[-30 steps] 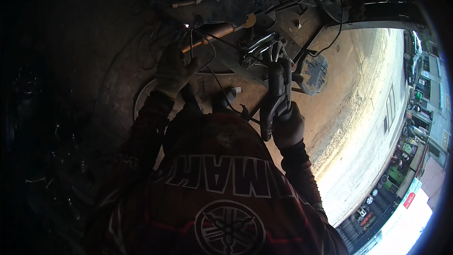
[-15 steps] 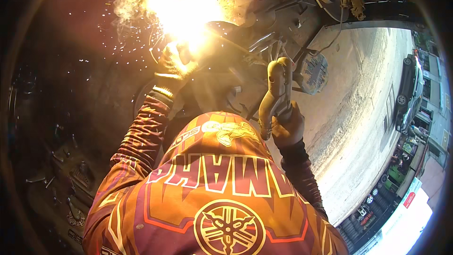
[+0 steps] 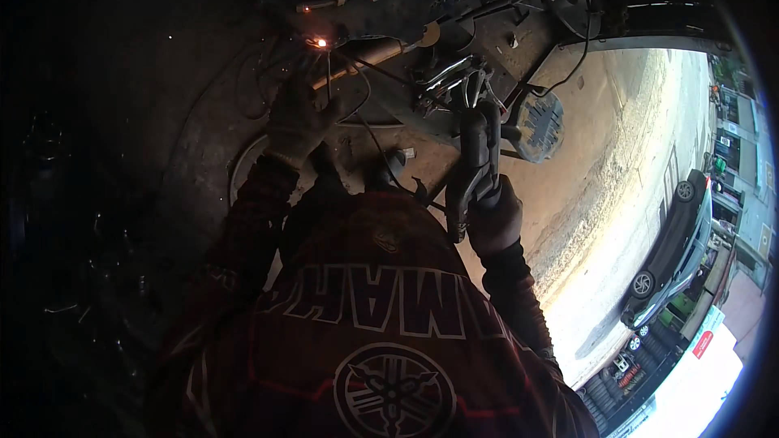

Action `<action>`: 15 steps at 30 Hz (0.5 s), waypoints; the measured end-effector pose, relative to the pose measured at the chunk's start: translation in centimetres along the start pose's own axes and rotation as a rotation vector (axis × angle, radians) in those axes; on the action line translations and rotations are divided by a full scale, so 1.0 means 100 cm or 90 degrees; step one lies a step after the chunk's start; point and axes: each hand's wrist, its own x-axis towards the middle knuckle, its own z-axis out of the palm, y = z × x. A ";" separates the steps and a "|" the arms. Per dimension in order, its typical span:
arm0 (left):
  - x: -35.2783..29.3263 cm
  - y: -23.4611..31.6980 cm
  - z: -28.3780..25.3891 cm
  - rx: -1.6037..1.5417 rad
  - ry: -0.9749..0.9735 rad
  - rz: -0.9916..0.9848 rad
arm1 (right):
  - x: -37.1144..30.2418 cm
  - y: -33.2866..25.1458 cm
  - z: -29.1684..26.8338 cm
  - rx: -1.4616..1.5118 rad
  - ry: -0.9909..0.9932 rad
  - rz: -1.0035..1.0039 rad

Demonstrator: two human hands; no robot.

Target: The person welds metal rods into a frame using a welding electrode holder and then taps the welded joints with a chipping hammer.

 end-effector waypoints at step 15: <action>0.006 0.009 -0.007 -0.001 -0.018 -0.072 | 0.002 0.001 0.001 0.048 -0.022 0.016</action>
